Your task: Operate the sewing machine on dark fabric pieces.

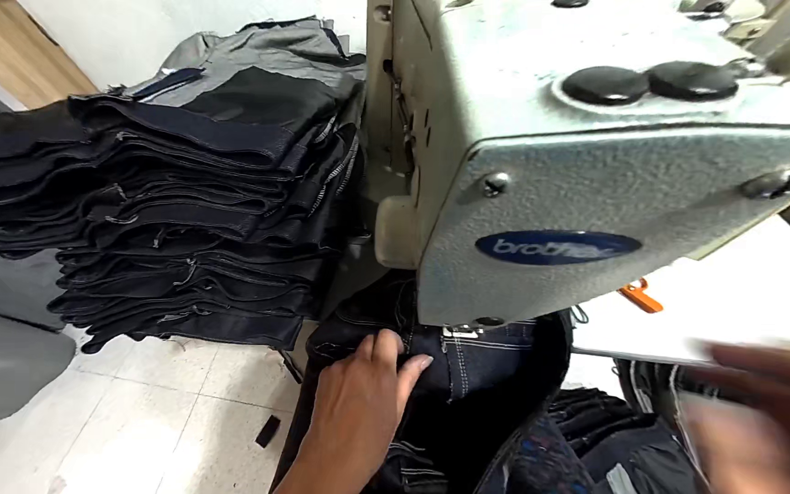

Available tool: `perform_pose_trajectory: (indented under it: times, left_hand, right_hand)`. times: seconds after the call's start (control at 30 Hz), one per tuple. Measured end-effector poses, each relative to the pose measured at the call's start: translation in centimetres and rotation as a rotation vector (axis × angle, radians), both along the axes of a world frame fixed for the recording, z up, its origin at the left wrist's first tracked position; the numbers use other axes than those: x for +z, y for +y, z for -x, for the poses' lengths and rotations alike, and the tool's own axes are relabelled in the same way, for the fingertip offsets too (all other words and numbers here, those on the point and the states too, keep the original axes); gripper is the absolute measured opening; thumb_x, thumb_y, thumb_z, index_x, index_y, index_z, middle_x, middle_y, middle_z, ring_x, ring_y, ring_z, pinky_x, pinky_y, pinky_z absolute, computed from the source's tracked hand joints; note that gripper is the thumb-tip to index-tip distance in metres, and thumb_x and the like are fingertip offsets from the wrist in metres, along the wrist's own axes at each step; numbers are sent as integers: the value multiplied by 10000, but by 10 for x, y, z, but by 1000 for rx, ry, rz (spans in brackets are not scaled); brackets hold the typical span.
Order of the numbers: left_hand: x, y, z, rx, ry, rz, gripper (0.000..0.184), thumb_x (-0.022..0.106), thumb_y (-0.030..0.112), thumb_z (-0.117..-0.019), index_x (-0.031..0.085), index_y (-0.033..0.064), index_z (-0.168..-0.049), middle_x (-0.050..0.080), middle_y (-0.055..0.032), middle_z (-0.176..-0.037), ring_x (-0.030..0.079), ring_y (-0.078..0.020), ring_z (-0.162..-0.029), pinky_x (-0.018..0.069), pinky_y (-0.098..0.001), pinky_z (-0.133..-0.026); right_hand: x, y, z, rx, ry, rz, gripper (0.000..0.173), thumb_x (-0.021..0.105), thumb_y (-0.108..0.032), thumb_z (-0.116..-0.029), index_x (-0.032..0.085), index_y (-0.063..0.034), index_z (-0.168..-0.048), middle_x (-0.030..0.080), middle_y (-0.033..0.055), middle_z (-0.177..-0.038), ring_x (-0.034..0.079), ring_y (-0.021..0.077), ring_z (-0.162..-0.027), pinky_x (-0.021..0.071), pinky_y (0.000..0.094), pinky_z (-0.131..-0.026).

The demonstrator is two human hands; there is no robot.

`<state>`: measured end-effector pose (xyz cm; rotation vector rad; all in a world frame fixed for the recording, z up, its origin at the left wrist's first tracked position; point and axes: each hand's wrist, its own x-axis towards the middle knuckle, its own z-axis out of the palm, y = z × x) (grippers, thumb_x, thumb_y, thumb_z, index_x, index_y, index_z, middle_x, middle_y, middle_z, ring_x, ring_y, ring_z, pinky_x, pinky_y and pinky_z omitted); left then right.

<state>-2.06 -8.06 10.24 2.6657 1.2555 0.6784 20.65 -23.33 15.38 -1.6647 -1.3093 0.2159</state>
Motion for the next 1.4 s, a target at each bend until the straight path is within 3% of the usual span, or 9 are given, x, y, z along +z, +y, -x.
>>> perform_pose_trajectory:
  times: [0.07,0.3,0.43,0.67,0.8,0.93,1.13,1.3,1.4]
  left_hand:
    - [7,0,-10,43,133,84,629,553,584,-964,717,-23,-956,685,-148,-746,698,-308,-615,563,-472,-530]
    - [-17,8,-33,6,73,45,789,468,668,-956,706,-73,-830,651,-172,-647,700,-347,-613,561,-511,-549]
    - [-31,9,-27,-10,-30,-47,693,459,564,-998,686,-45,-757,612,-152,-589,658,-320,-519,522,-489,-464]
    - [-35,11,-27,-34,-103,-49,624,456,474,-1024,669,-17,-702,585,-125,-555,639,-288,-499,511,-448,-456]
    - [-31,17,4,47,-283,358,524,489,390,-1037,705,-29,-809,630,-133,-648,663,-262,-636,555,-470,-616]
    - [-30,39,65,183,-406,566,486,502,422,-1024,733,-5,-991,714,-75,-842,692,-131,-836,560,-426,-814]
    - [-65,45,111,233,-318,678,527,446,386,-1065,686,-82,-1052,676,-151,-812,664,-198,-664,573,-413,-637]
    - [-68,38,112,214,-361,548,553,437,436,-1045,696,-42,-945,655,-63,-710,650,-94,-594,557,-289,-557]
    - [-59,45,101,162,-376,481,573,433,470,-1047,691,-24,-915,627,-31,-677,626,-64,-570,538,-250,-537]
  right_hand:
    - [-95,10,3,-85,162,180,905,776,-330,-870,318,189,-1454,493,358,-1411,563,336,-1277,491,471,-1041]
    - [-157,53,28,-113,698,110,1135,843,-498,-692,306,105,-1490,594,139,-1355,597,29,-1199,502,201,-1009]
    - [-145,70,-23,229,793,284,856,882,-250,-724,453,-16,-1427,666,36,-1258,649,69,-1152,552,273,-1002]
    - [-169,67,-7,100,818,71,351,636,-122,-951,609,6,-1277,722,39,-1117,689,90,-1042,570,291,-953]
    - [-152,50,-22,13,1048,-119,206,523,-164,-1015,660,-141,-1167,755,-34,-976,719,59,-881,619,291,-802]
    - [-90,55,-67,142,721,79,207,501,-335,-1035,668,-279,-926,702,-121,-796,656,-31,-697,572,174,-638]
    - [-97,131,-36,129,202,189,80,589,-88,-943,633,-21,-941,585,-1,-720,533,19,-615,468,244,-581]
    - [-103,133,-35,-70,249,520,154,647,82,-913,637,153,-1049,649,218,-950,588,216,-869,489,396,-834]
    - [-149,132,-66,-120,379,401,143,659,94,-887,633,109,-1027,645,150,-901,601,173,-817,533,387,-775]
